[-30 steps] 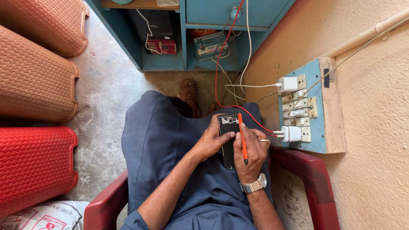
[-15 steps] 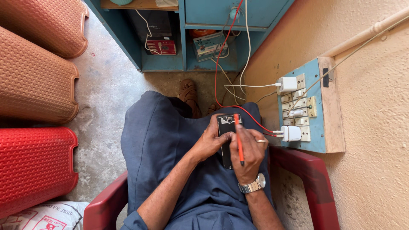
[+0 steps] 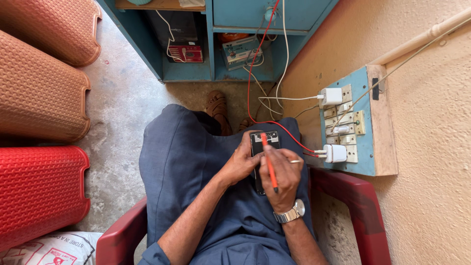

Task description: The person uses an orange plastic tool to press along the edges of a phone's internal frame and screen while the device is connected to multiple charging cables.

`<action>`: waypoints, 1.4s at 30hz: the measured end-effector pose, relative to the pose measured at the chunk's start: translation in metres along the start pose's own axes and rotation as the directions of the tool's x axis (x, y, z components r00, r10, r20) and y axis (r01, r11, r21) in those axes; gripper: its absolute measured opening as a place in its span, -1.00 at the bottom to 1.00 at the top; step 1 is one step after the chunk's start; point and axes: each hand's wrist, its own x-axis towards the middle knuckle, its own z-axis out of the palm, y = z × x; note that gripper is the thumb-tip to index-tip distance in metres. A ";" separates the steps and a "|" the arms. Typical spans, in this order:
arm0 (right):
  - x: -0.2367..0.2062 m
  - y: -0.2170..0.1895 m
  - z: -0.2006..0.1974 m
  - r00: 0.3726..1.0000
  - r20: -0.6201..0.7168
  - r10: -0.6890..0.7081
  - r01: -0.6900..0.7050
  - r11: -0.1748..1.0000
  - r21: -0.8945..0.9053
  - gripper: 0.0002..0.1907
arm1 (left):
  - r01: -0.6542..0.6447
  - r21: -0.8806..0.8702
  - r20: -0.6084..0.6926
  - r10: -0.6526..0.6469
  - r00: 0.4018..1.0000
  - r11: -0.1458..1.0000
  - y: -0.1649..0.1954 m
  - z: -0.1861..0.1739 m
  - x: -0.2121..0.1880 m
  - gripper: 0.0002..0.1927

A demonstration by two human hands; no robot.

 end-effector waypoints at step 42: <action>0.005 -0.006 0.000 0.997 0.054 -0.064 0.062 0.997 0.039 -0.66 | -0.035 -0.116 0.059 0.042 0.997 0.993 -0.006 -0.002 0.000 -0.44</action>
